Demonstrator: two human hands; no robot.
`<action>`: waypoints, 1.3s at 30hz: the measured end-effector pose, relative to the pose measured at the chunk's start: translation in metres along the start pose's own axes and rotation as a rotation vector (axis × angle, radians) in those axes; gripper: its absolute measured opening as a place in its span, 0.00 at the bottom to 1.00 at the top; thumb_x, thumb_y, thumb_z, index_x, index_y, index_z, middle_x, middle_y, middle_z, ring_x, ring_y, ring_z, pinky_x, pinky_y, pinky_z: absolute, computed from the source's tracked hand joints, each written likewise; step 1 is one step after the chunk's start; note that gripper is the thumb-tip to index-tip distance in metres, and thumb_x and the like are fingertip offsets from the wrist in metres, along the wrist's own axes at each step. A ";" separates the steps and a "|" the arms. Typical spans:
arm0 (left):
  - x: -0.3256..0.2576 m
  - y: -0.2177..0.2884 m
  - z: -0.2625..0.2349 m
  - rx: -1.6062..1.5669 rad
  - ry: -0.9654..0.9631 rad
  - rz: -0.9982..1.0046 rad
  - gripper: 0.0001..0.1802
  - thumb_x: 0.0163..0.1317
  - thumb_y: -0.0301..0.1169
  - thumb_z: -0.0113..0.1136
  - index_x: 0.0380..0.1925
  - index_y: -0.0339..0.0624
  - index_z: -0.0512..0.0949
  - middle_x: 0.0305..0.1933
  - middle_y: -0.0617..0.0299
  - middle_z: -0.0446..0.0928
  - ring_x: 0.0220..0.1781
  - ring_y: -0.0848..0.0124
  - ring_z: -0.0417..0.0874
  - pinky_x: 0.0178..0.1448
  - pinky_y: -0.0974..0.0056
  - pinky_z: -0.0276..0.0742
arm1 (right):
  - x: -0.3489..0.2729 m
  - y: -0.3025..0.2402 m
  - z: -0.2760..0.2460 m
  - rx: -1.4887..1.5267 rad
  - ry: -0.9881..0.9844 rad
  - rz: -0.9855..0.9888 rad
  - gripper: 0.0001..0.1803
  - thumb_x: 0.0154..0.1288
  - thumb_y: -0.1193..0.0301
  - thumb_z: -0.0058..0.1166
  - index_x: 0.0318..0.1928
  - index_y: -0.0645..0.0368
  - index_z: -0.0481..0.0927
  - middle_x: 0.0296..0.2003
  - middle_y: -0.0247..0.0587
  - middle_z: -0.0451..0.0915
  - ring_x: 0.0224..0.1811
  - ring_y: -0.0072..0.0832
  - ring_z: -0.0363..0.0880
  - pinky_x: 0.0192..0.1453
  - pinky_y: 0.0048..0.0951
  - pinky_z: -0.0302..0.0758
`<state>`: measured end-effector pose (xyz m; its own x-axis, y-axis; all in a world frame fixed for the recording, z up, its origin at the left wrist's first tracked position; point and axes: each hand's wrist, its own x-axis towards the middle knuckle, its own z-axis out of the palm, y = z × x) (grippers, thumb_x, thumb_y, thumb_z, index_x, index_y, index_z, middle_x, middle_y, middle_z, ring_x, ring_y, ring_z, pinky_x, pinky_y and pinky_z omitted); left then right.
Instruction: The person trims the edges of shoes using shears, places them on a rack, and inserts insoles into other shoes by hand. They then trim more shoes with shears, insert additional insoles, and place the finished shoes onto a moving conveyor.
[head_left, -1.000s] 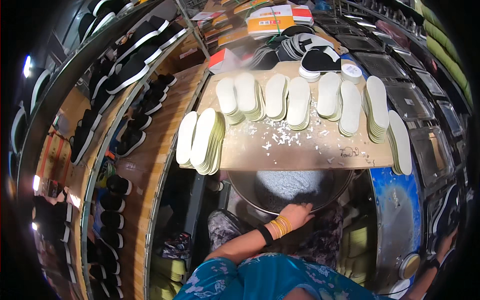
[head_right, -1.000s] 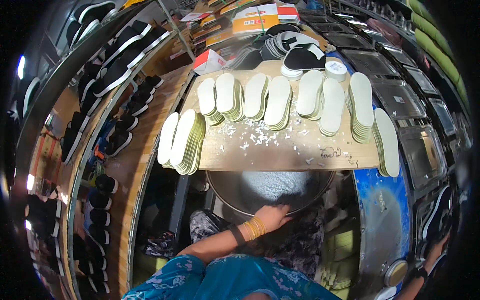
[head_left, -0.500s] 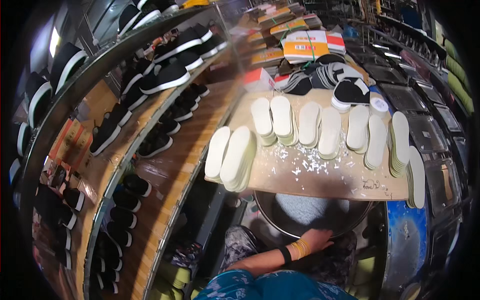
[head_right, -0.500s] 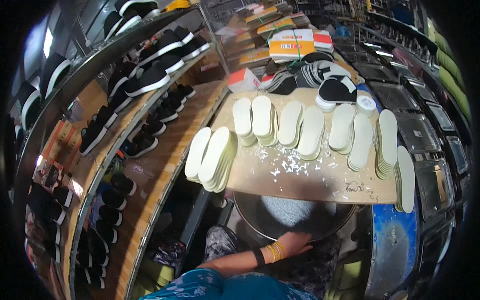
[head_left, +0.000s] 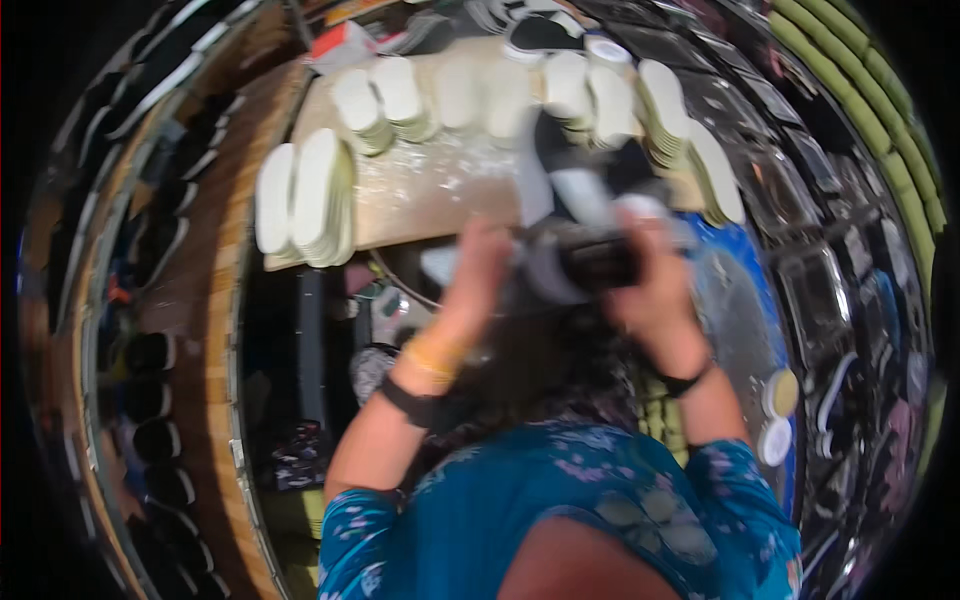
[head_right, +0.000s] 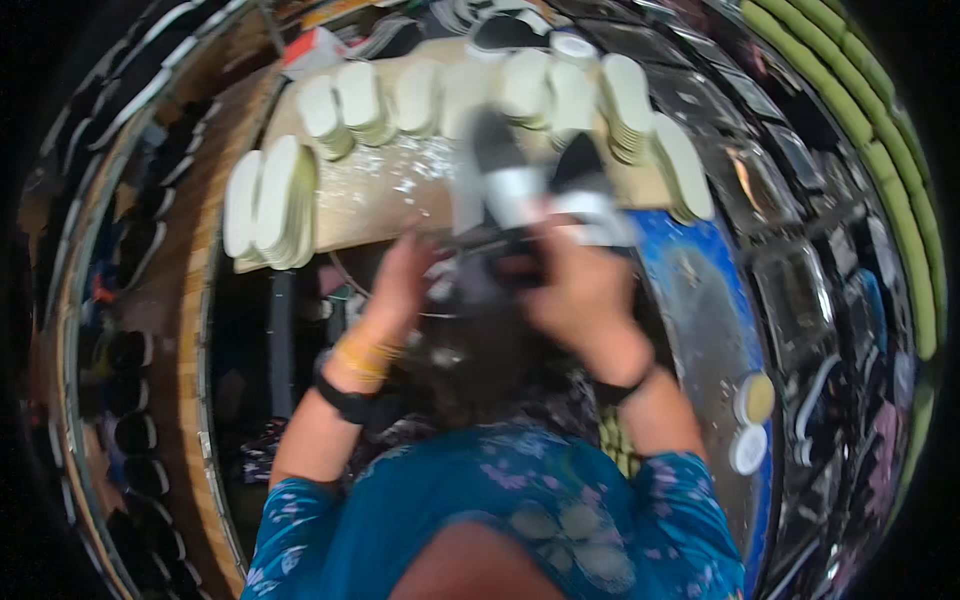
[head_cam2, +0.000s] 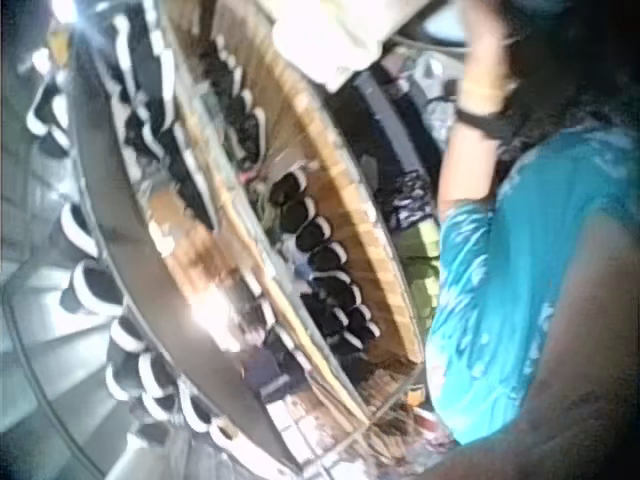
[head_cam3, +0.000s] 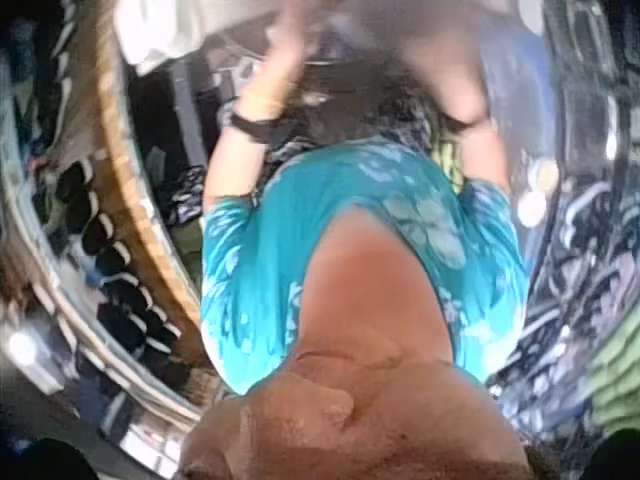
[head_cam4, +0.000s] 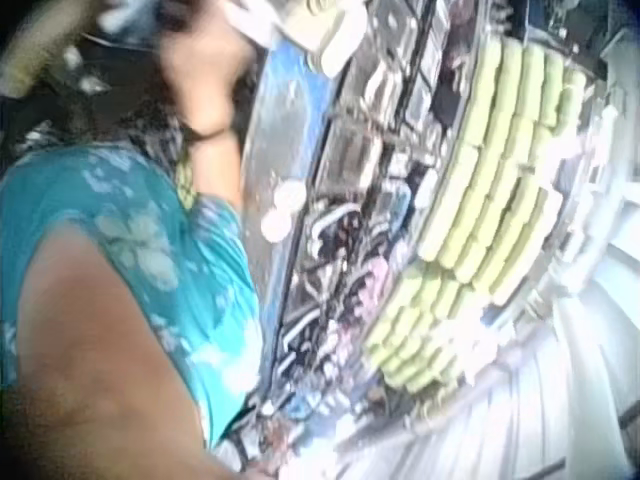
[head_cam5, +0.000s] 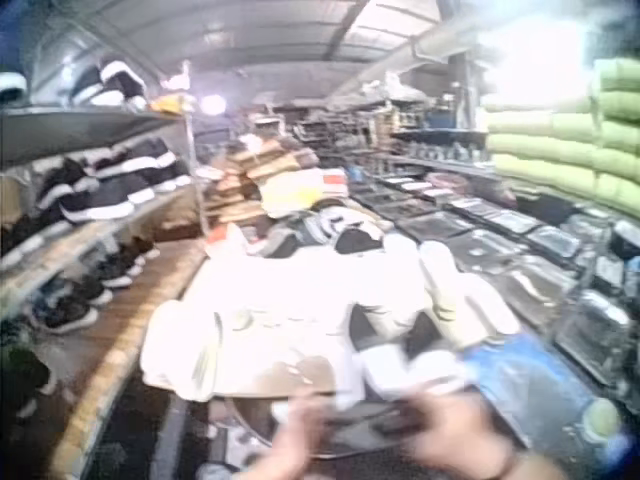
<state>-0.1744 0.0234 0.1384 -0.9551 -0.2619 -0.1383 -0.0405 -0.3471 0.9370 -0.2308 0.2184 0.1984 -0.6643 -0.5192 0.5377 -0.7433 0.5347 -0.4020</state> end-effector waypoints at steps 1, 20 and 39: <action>-0.009 0.011 0.002 -0.171 0.122 0.023 0.36 0.62 0.45 0.51 0.64 0.44 0.51 0.50 0.55 0.69 0.53 0.66 0.70 0.55 0.59 0.66 | 0.012 -0.031 0.018 0.058 -0.485 0.168 0.32 0.43 0.71 0.60 0.54 0.53 0.70 0.41 0.45 0.79 0.42 0.40 0.78 0.41 0.36 0.75; -0.020 0.013 -0.029 1.566 0.260 0.227 0.22 0.56 0.48 0.56 0.31 0.38 0.77 0.22 0.48 0.77 0.28 0.51 0.80 0.32 0.53 0.74 | -0.064 0.040 0.076 0.736 -0.181 0.594 0.32 0.47 0.79 0.63 0.55 0.56 0.66 0.32 0.34 0.78 0.33 0.21 0.77 0.33 0.20 0.72; -0.074 0.044 -0.027 0.744 0.316 0.226 0.19 0.63 0.30 0.52 0.14 0.30 0.72 0.13 0.75 0.64 0.18 0.85 0.60 0.18 0.69 0.54 | -0.025 0.064 0.095 0.817 -0.325 0.694 0.31 0.46 0.63 0.68 0.52 0.55 0.69 0.28 0.38 0.78 0.30 0.27 0.77 0.34 0.26 0.72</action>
<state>-0.0977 0.0032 0.1808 -0.8409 -0.5321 0.0988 -0.1468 0.3999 0.9047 -0.2696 0.2024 0.0893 -0.8554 -0.4918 -0.1627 0.0466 0.2397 -0.9697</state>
